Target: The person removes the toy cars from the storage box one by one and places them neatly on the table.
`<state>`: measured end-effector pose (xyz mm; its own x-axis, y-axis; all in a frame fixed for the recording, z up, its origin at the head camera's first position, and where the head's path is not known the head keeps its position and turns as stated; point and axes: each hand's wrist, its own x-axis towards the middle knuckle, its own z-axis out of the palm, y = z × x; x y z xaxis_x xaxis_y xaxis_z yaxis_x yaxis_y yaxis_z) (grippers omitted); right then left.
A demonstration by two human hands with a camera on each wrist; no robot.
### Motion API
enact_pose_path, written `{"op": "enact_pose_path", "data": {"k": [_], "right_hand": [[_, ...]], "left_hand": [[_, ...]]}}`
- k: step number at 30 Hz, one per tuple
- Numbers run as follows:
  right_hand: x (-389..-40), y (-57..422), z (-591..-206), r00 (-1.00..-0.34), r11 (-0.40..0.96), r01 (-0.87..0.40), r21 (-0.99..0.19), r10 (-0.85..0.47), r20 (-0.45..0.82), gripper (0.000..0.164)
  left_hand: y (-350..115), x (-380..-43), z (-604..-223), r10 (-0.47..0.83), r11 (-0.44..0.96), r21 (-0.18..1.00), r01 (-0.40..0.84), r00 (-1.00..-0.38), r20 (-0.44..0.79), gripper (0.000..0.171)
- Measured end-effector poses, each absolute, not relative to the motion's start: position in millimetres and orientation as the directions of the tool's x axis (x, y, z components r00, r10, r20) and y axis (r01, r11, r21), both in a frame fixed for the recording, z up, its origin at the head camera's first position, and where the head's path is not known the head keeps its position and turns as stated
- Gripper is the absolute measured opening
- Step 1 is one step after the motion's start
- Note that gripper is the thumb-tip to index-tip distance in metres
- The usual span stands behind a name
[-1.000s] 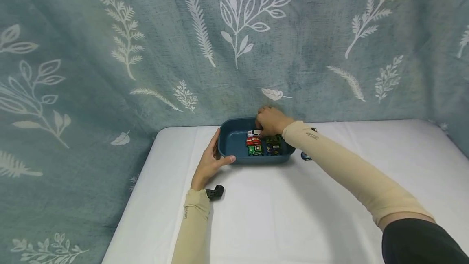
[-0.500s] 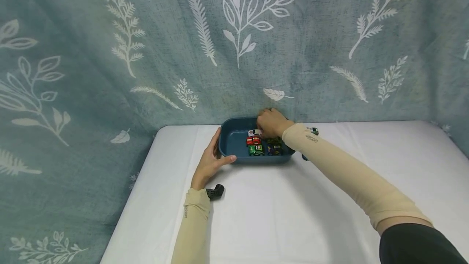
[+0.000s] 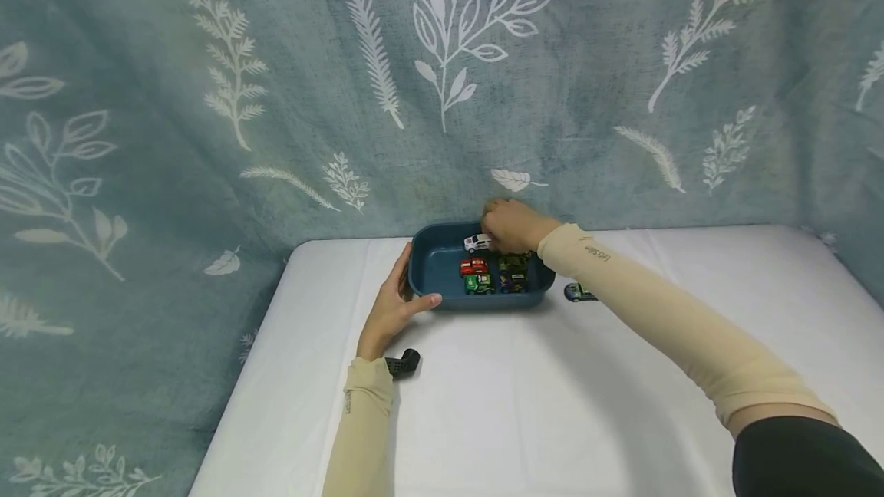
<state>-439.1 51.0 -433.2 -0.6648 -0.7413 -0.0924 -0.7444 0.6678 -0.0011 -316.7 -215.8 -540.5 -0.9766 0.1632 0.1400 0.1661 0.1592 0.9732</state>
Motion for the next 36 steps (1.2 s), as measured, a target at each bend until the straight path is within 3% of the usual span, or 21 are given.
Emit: {"op": "enact_pose_path", "data": {"k": [8, 13, 19, 36], "right_hand": [[-433.8, 66.7, -407.7, -0.614, 0.611, -0.789, -0.065, -0.788, 0.043, 0.013], [-430.4, 82.2, -394.2, -0.619, 0.614, -0.781, -0.114, -0.785, 0.012, 0.016], [-426.1, 109.7, -380.4, -0.666, 0.668, -0.730, -0.143, -0.743, -0.069, 0.008], [-416.4, 211.7, -387.8, -0.789, 0.793, -0.607, -0.053, -0.610, -0.075, 0.020]], "left_hand": [[-217.9, -319.9, -539.2, 0.159, 0.147, 0.976, 0.163, -0.977, 0.139, 0.112], [-217.1, -319.7, -538.7, 0.168, 0.146, 0.978, 0.150, -0.978, 0.125, 0.112], [-217.1, -319.5, -538.5, 0.178, 0.171, 0.972, 0.158, -0.976, 0.127, 0.111], [-216.2, -314.9, -538.9, 0.170, 0.190, 0.969, 0.160, -0.977, 0.128, 0.110]]}}
